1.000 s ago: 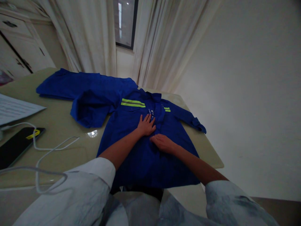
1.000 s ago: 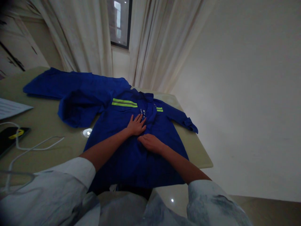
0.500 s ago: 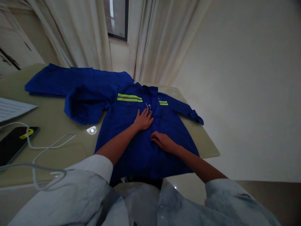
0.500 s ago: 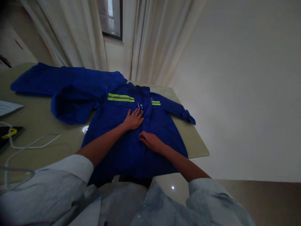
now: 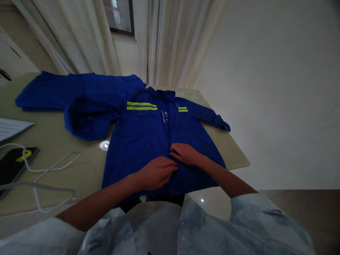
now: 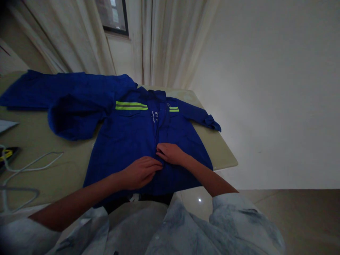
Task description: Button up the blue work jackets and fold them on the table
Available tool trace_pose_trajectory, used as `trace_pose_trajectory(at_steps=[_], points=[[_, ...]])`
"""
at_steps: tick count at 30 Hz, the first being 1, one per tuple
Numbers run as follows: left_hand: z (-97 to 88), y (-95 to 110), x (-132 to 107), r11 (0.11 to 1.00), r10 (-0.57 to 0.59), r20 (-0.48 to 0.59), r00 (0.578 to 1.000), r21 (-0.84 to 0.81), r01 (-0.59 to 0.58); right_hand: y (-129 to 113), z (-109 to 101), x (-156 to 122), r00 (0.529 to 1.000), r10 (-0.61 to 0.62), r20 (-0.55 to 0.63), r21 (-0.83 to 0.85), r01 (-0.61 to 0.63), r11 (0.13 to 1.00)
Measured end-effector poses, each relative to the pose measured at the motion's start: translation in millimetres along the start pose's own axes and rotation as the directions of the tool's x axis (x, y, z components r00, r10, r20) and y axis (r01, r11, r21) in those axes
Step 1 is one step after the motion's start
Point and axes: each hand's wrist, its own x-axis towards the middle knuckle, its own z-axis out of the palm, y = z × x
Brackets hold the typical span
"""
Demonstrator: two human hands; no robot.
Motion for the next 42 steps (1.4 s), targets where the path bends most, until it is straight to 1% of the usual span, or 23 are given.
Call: trace_pose_trajectory(at_steps=[1,2,3,5,8,11,15,19,22,26,28,34,37,40,42], points=[[7.7,10,-4,1.0,0.022,0.006,1.0,-0.005,-0.022,-2,-3,4,0.998,-0.034,0.043,-0.088,0.038,0.995],[15.4,17,-6,1.0,0.017,0.003,1.0,0.001,-0.017,-3,-6,9,0.994,-0.061,0.088,-0.166,0.075,0.983],[22.8,21,-7,1.0,-0.005,-0.002,1.0,0.017,0.005,-5,-9,13,0.988,-0.082,0.129,-0.224,0.11,0.968],[35.6,25,-6,0.996,-0.061,-0.011,0.998,0.062,0.062,-6,-12,20,0.977,-0.108,0.186,-0.282,0.158,0.946],[47.5,24,-6,0.984,-0.135,-0.036,0.99,0.11,0.138,-2,-11,27,0.969,-0.14,0.206,-0.338,0.204,0.919],[52.7,21,-8,0.981,-0.155,-0.036,0.987,0.108,0.158,11,-6,32,0.958,-0.216,0.191,-0.377,0.274,0.885],[55.2,18,-9,0.984,-0.152,-0.016,0.988,0.093,0.153,30,-4,41,0.947,-0.29,0.14,-0.365,0.322,0.874],[55.1,18,-9,0.982,-0.164,-0.008,0.986,0.09,0.164,36,-3,44,0.939,-0.327,0.104,-0.349,0.342,0.873],[54.0,21,-9,0.98,-0.173,-0.002,0.985,0.1,0.172,31,0,41,0.957,-0.283,0.07,-0.336,0.29,0.896],[50.7,23,-10,0.982,-0.156,0.01,0.988,0.109,0.154,23,9,40,0.985,-0.174,0.018,-0.326,0.171,0.93],[48.3,23,-11,0.983,-0.146,0.013,0.989,0.111,0.144,22,13,41,0.986,-0.166,-0.005,-0.336,0.155,0.929],[44.8,22,-11,0.983,-0.156,0.034,0.987,0.107,0.152,38,22,46,0.951,-0.301,-0.077,-0.37,0.253,0.894],[45.8,20,-10,0.983,-0.153,0.049,0.987,0.106,0.147,46,26,53,0.933,-0.349,-0.084,-0.378,0.294,0.878],[46.0,18,-10,0.982,-0.161,0.051,0.986,0.106,0.155,50,29,60,0.93,-0.357,-0.089,-0.367,0.303,0.879],[45.0,17,-10,0.981,-0.166,0.05,0.985,0.11,0.16,49,30,61,0.94,-0.327,-0.096,-0.343,0.277,0.897]])
